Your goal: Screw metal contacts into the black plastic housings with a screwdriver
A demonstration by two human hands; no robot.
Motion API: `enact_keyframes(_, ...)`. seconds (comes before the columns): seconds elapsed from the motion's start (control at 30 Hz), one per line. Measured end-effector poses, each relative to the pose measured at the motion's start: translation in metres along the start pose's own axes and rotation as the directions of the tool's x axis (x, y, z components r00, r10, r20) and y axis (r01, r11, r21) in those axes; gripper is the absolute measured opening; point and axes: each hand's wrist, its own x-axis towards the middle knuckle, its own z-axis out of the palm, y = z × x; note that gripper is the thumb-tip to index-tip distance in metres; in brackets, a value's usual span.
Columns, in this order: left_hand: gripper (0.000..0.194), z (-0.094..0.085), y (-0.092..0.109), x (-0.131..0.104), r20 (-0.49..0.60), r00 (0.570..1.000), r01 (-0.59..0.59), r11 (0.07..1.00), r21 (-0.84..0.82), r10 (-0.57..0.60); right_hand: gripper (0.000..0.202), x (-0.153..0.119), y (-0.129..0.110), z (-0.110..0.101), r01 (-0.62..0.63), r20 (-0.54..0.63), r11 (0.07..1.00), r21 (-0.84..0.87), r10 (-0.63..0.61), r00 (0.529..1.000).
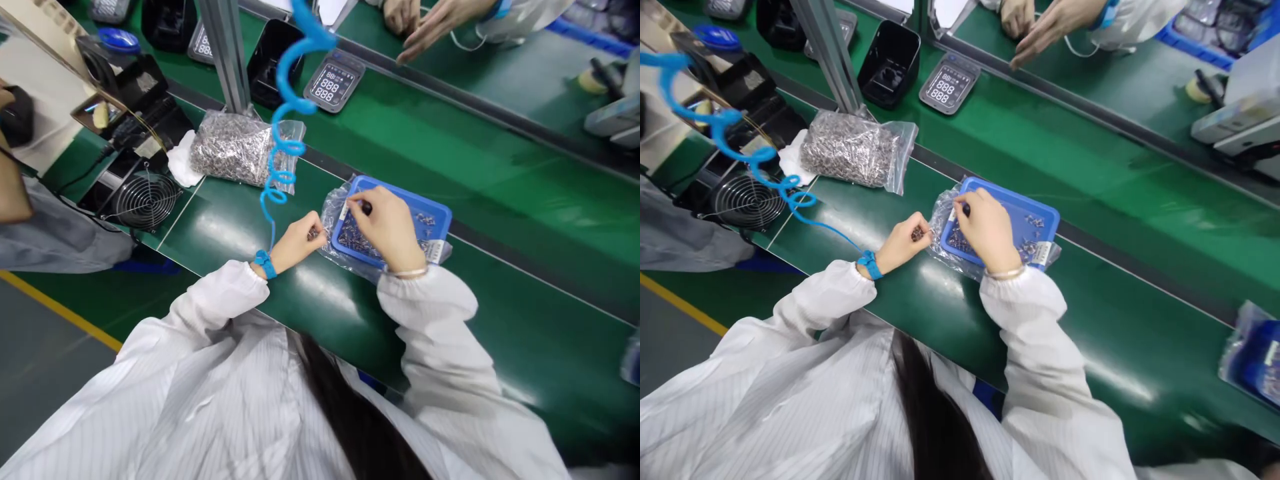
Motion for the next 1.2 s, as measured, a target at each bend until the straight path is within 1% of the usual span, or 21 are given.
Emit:
enact_keyframes(0.1,0.015,-0.007,-0.011,0.002,-0.082,0.997,0.001,0.998,0.061,0.005,0.027,0.027,-0.010,0.005,0.014,0.130,0.975,-0.220,0.015,0.991)
enact_keyframes(0.17,0.016,-0.010,-0.017,0.003,-0.114,0.993,-0.002,0.996,0.088,0.012,0.026,0.038,-0.022,0.011,0.030,0.177,0.952,-0.305,0.025,0.984)
enact_keyframes(0.23,0.017,-0.011,-0.020,0.003,-0.112,0.994,-0.006,0.995,0.097,0.016,0.029,0.045,-0.035,0.016,0.043,0.188,0.946,-0.320,0.019,0.982)
enact_keyframes(0.33,0.019,-0.009,-0.020,0.002,-0.076,0.996,-0.031,0.992,0.125,0.041,0.036,0.050,-0.048,0.019,0.050,0.216,0.943,-0.328,0.024,0.976)
enact_keyframes(0.43,0.020,-0.007,-0.018,0.001,-0.052,0.997,-0.056,0.990,0.133,0.063,0.036,0.050,-0.050,0.014,0.051,0.265,0.923,-0.381,0.055,0.963)
enact_keyframes(0.5,0.021,-0.007,-0.019,0.001,-0.046,0.997,-0.063,0.991,0.122,0.069,0.035,0.048,-0.045,0.008,0.059,0.272,0.912,-0.406,0.059,0.960)
enact_keyframes(0.57,0.021,-0.007,-0.020,0.001,-0.037,0.997,-0.068,0.991,0.115,0.073,0.029,0.046,-0.036,0.001,0.050,0.255,0.916,-0.399,0.059,0.965)
enact_keyframes(0.63,0.021,-0.008,-0.021,0.000,-0.026,0.997,-0.069,0.992,0.109,0.072,0.022,0.046,-0.027,-0.005,0.021,0.222,0.945,-0.325,0.055,0.974)
enact_keyframes(0.67,0.022,-0.008,-0.021,0.000,-0.022,0.997,-0.068,0.992,0.104,0.071,0.019,0.046,-0.023,-0.007,-0.001,0.209,0.967,-0.253,0.056,0.976)
enact_keyframes(0.73,0.022,-0.008,-0.021,0.000,-0.016,0.998,-0.066,0.993,0.093,0.068,0.014,0.045,-0.018,-0.010,-0.074,0.206,0.997,-0.035,0.079,0.975)
enact_keyframes(0.77,0.022,-0.009,-0.021,0.000,-0.015,0.998,-0.066,0.994,0.089,0.068,0.013,0.044,-0.017,-0.011,-0.125,0.213,0.988,0.095,0.103,0.972)
enact_keyframes(0.8,0.021,-0.009,-0.020,0.000,-0.015,0.998,-0.066,0.994,0.087,0.068,0.013,0.043,-0.016,-0.011,-0.176,0.225,0.959,0.223,0.125,0.966)
enact_keyframes(0.87,0.021,-0.009,-0.019,0.000,-0.014,0.998,-0.062,0.994,0.087,0.064,0.015,0.038,-0.015,-0.011,-0.254,0.229,0.868,0.426,0.169,0.959)
enact_keyframes(0.93,0.020,-0.009,-0.018,0.000,-0.012,0.998,-0.058,0.994,0.090,0.059,0.016,0.032,-0.014,-0.008,-0.284,0.213,0.789,0.545,0.197,0.957)
enact_keyframes(1.0,0.020,-0.010,-0.018,0.000,-0.008,0.998,-0.054,0.994,0.094,0.055,0.020,0.026,-0.011,-0.006,-0.289,0.205,0.742,0.605,0.206,0.957)
enact_keyframes(1.07,0.020,-0.010,-0.019,0.001,-0.005,0.999,-0.046,0.994,0.103,0.046,0.026,0.020,-0.007,-0.006,-0.285,0.212,0.730,0.621,0.194,0.958)
enact_keyframes(1.13,0.019,-0.011,-0.019,0.001,0.001,0.999,-0.038,0.993,0.112,0.038,0.030,0.014,0.001,-0.009,-0.274,0.207,0.756,0.594,0.185,0.961)
enact_keyframes(1.2,0.018,-0.012,-0.019,0.002,0.005,0.999,-0.037,0.993,0.112,0.037,0.031,0.007,0.012,-0.016,-0.265,0.199,0.812,0.520,0.186,0.962)
